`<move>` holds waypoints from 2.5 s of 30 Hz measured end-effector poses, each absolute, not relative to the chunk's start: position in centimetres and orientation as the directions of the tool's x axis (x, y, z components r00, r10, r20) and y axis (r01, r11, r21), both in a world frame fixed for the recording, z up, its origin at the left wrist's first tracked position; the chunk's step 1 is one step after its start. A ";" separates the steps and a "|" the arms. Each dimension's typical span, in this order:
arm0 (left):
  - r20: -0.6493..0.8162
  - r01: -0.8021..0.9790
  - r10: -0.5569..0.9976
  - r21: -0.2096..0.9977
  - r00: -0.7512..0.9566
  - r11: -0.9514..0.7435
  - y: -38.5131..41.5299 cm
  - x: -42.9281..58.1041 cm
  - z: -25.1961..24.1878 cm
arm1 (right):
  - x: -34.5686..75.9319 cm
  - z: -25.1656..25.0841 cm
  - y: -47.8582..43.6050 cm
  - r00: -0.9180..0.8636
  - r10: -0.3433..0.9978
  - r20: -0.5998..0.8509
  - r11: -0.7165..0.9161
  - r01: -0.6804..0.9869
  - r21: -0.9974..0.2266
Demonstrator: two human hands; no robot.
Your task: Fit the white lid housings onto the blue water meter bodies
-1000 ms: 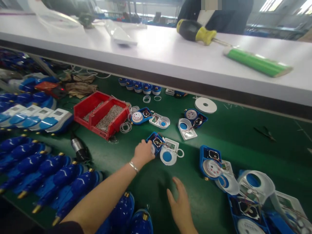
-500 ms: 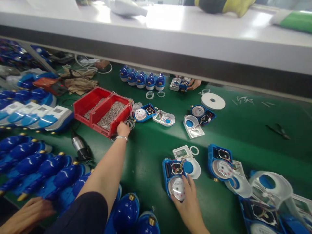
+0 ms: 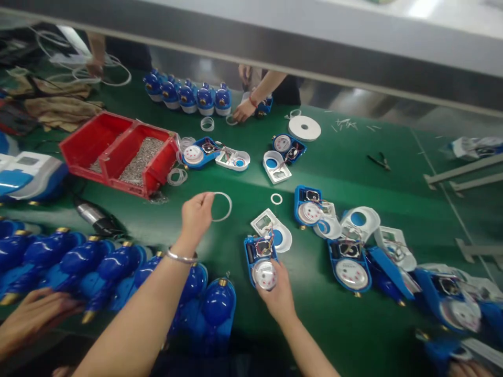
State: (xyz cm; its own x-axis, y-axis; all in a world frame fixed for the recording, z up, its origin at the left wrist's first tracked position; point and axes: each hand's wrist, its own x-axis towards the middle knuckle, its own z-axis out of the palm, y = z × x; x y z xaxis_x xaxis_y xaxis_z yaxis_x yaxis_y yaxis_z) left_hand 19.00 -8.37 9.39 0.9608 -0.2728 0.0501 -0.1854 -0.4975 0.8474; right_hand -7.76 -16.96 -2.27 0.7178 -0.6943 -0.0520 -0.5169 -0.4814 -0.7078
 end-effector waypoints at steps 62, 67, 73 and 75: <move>-0.198 -0.919 -0.911 0.093 0.361 -0.384 -21.7 6.9 -0.7 | -11.5 -2.7 -26.0 0.564 -0.803 -0.191 -0.395 -0.745 -0.538; -0.164 -0.923 -0.931 0.158 0.327 -0.352 -22.0 6.8 -0.3 | -11.2 -3.3 -27.2 0.538 -0.802 -0.259 -0.299 -0.736 -0.607; -0.276 -0.215 -0.721 0.834 0.636 -0.509 -19.3 7.0 3.5 | -14.0 -1.5 -27.3 0.464 -0.832 -0.305 -0.083 -0.647 -0.758; -0.378 0.137 -0.686 0.915 0.622 -0.381 -17.2 6.8 4.4 | -15.8 -1.0 -26.5 0.455 -0.816 -0.357 0.089 -0.512 -0.855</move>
